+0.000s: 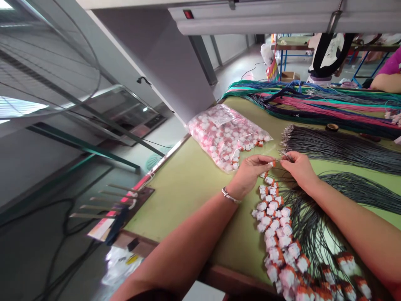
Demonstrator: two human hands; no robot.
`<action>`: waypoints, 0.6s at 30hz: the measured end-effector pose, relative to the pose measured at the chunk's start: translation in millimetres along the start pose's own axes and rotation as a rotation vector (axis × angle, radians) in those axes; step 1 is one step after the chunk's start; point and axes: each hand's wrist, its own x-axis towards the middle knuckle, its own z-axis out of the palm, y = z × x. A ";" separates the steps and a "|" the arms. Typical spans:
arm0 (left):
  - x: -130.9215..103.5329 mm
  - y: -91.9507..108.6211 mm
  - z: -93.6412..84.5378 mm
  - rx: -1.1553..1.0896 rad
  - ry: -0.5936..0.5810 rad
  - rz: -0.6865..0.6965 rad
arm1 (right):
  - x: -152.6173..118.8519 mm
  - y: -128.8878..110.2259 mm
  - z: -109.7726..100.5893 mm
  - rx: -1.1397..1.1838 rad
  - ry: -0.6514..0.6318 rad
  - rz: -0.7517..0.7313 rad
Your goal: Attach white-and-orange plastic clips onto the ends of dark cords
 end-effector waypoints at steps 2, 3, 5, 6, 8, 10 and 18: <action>0.4 0.5 0.0 -0.029 -0.002 -0.036 | -1.4 -0.7 1.1 0.002 0.003 0.008; 0.7 0.6 -0.3 -0.036 -0.006 -0.052 | -2.1 -1.1 1.6 0.006 -0.006 0.015; 1.2 0.6 -1.2 -0.024 -0.016 -0.072 | -3.3 -2.2 2.1 0.013 -0.031 0.020; 1.5 0.4 -1.9 -0.006 -0.023 -0.078 | -3.6 -2.8 2.1 0.015 -0.042 0.015; 1.7 0.1 -3.2 0.044 -0.030 -0.077 | -3.8 -3.8 1.8 0.005 -0.057 -0.005; 1.6 0.2 -3.9 0.132 -0.021 -0.055 | -3.5 -4.4 1.3 -0.018 -0.053 -0.020; -1.1 7.8 1.4 0.612 -0.025 0.275 | -2.5 -1.0 0.9 -0.035 -0.036 -0.011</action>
